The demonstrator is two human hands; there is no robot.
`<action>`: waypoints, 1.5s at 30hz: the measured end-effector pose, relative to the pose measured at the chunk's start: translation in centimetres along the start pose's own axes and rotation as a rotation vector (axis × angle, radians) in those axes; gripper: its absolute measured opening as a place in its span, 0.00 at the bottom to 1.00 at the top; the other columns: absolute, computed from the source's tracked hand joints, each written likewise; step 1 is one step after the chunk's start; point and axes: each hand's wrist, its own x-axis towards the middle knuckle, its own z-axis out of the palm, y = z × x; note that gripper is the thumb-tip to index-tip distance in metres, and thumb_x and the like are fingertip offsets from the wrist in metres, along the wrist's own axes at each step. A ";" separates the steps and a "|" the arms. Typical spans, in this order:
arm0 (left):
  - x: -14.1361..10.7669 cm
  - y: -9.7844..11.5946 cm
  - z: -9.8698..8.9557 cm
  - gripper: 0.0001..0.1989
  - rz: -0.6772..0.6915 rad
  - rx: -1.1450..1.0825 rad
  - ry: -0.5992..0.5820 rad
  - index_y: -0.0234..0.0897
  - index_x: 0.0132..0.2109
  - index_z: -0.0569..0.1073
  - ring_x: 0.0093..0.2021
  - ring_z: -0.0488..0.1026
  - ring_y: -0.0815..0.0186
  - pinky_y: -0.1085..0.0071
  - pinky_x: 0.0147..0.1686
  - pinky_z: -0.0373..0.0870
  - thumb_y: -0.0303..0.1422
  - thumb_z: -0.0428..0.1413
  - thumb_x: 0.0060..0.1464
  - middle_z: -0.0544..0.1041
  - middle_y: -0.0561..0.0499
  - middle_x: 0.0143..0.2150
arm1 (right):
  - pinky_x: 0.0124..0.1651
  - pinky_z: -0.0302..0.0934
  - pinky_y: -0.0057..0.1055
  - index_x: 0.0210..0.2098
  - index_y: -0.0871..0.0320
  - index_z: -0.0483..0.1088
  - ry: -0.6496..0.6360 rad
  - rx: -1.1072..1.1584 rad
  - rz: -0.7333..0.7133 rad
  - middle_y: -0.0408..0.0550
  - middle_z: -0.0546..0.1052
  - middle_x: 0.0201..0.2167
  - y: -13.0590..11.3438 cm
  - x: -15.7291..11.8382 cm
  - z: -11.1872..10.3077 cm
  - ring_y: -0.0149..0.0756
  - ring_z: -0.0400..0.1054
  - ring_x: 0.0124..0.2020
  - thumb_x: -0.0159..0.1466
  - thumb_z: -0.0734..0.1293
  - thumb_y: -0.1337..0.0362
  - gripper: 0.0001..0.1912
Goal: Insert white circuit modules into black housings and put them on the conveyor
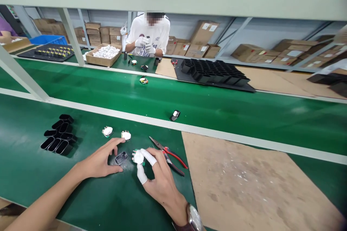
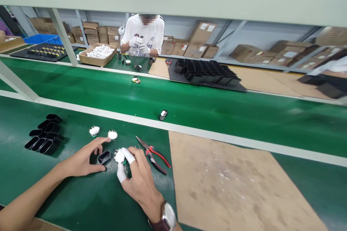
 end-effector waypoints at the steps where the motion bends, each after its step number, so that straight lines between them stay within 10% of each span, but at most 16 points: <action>1: 0.1 0.1 -0.1 0.42 0.006 0.000 -0.026 0.51 0.72 0.61 0.46 0.76 0.61 0.61 0.51 0.77 0.32 0.70 0.56 0.74 0.46 0.60 | 0.48 0.74 0.45 0.66 0.53 0.64 0.003 0.005 -0.002 0.55 0.75 0.48 0.0 0.0 0.0 0.45 0.73 0.47 0.69 0.65 0.74 0.27; 7: 0.3 0.2 0.9 0.25 0.074 0.023 0.040 0.43 0.60 0.72 0.41 0.75 0.63 0.66 0.43 0.76 0.37 0.69 0.59 0.77 0.48 0.50 | 0.50 0.74 0.45 0.68 0.54 0.61 0.000 0.062 -0.032 0.56 0.74 0.49 -0.6 -0.2 0.1 0.45 0.73 0.49 0.69 0.66 0.75 0.30; 45: 0.2 0.3 2.2 0.21 0.238 0.171 0.198 0.43 0.62 0.69 0.52 0.77 0.56 0.61 0.51 0.78 0.35 0.63 0.64 0.74 0.43 0.54 | 0.50 0.73 0.48 0.76 0.54 0.48 -0.145 -0.047 -0.052 0.57 0.76 0.52 -1.4 -0.7 0.6 0.49 0.73 0.49 0.71 0.66 0.71 0.38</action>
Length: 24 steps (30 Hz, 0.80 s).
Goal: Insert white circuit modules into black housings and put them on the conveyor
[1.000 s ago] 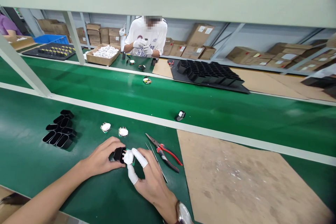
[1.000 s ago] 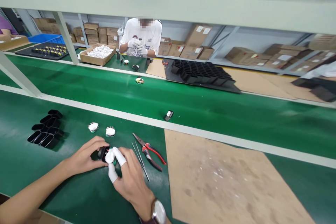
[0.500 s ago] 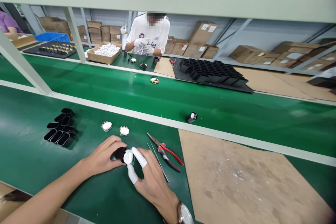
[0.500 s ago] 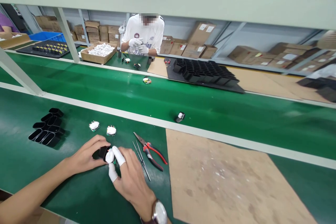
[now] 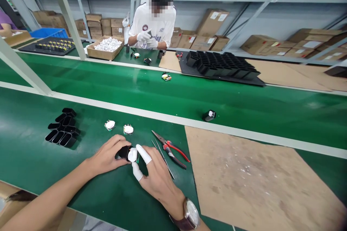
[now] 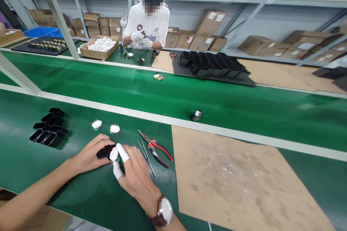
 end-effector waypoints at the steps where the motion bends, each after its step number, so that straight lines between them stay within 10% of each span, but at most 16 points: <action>1: 0.0 0.0 0.0 0.21 0.006 0.000 0.002 0.43 0.62 0.69 0.52 0.77 0.56 0.61 0.51 0.78 0.35 0.63 0.65 0.74 0.43 0.54 | 0.49 0.73 0.48 0.76 0.54 0.48 -0.002 -0.003 -0.002 0.57 0.76 0.52 0.0 0.0 0.0 0.49 0.73 0.49 0.71 0.65 0.71 0.38; 24: -0.5 0.1 0.8 0.22 -0.067 -0.114 -0.088 0.43 0.63 0.66 0.54 0.74 0.57 0.60 0.53 0.77 0.30 0.62 0.66 0.73 0.43 0.57 | 0.49 0.75 0.44 0.51 0.56 0.68 0.026 0.188 -0.052 0.57 0.76 0.55 1.1 -1.0 1.1 0.44 0.74 0.50 0.72 0.67 0.74 0.11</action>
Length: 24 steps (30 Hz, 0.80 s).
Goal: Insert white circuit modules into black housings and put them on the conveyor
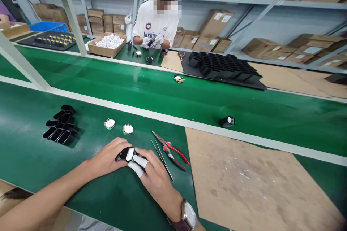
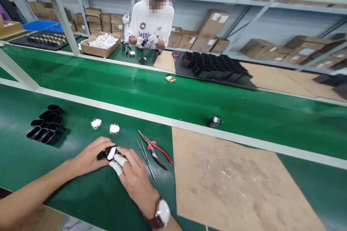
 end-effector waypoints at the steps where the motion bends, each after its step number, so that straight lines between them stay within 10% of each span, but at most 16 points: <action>1: 0.0 0.1 0.0 0.22 -0.006 -0.003 -0.002 0.43 0.63 0.66 0.53 0.74 0.57 0.60 0.53 0.76 0.30 0.61 0.66 0.73 0.43 0.57 | 0.48 0.76 0.44 0.50 0.56 0.69 0.001 0.008 -0.002 0.58 0.76 0.55 0.0 0.0 0.1 0.43 0.74 0.49 0.72 0.67 0.75 0.10; 8: 0.4 0.2 -0.3 0.19 -0.047 -0.042 -0.013 0.43 0.60 0.69 0.50 0.76 0.58 0.62 0.50 0.76 0.31 0.62 0.65 0.74 0.45 0.54 | 0.49 0.76 0.48 0.43 0.57 0.71 -0.070 -0.082 0.007 0.59 0.76 0.55 -0.3 0.4 0.3 0.48 0.75 0.51 0.72 0.69 0.68 0.02; 16: 0.7 0.6 -1.0 0.25 0.056 -0.116 -0.069 0.41 0.66 0.69 0.54 0.75 0.55 0.59 0.55 0.75 0.27 0.60 0.63 0.78 0.43 0.55 | 0.51 0.75 0.45 0.57 0.56 0.70 -0.075 -0.041 0.082 0.55 0.75 0.50 -0.4 0.9 0.1 0.45 0.73 0.51 0.71 0.69 0.68 0.15; 24: 0.9 1.2 -1.4 0.11 0.027 -0.166 -0.111 0.40 0.52 0.78 0.48 0.75 0.58 0.63 0.49 0.74 0.25 0.58 0.65 0.82 0.47 0.49 | 0.53 0.74 0.46 0.60 0.56 0.71 -0.191 -0.103 -0.005 0.58 0.74 0.55 -0.4 1.3 0.0 0.47 0.70 0.54 0.73 0.65 0.71 0.17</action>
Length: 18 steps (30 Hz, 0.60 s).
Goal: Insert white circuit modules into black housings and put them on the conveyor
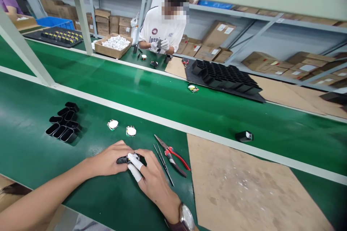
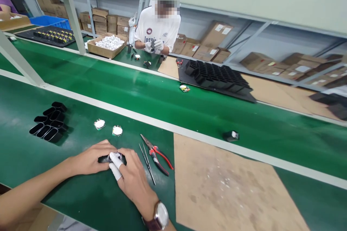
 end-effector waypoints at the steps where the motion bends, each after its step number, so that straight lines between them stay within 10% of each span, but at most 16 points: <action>1: 0.0 -0.1 0.0 0.12 -0.009 0.000 0.004 0.40 0.53 0.78 0.48 0.75 0.58 0.63 0.50 0.74 0.25 0.58 0.64 0.82 0.47 0.49 | 0.52 0.74 0.47 0.59 0.56 0.72 0.006 -0.010 -0.021 0.59 0.74 0.55 0.1 0.0 0.0 0.47 0.70 0.54 0.73 0.65 0.72 0.17; 18: -0.3 -0.7 0.8 0.17 0.018 0.046 0.087 0.39 0.53 0.77 0.45 0.74 0.59 0.63 0.47 0.74 0.23 0.60 0.57 0.82 0.48 0.46 | 0.52 0.76 0.43 0.64 0.54 0.67 0.093 0.099 0.005 0.55 0.78 0.52 0.4 -0.4 0.1 0.44 0.75 0.51 0.72 0.68 0.72 0.23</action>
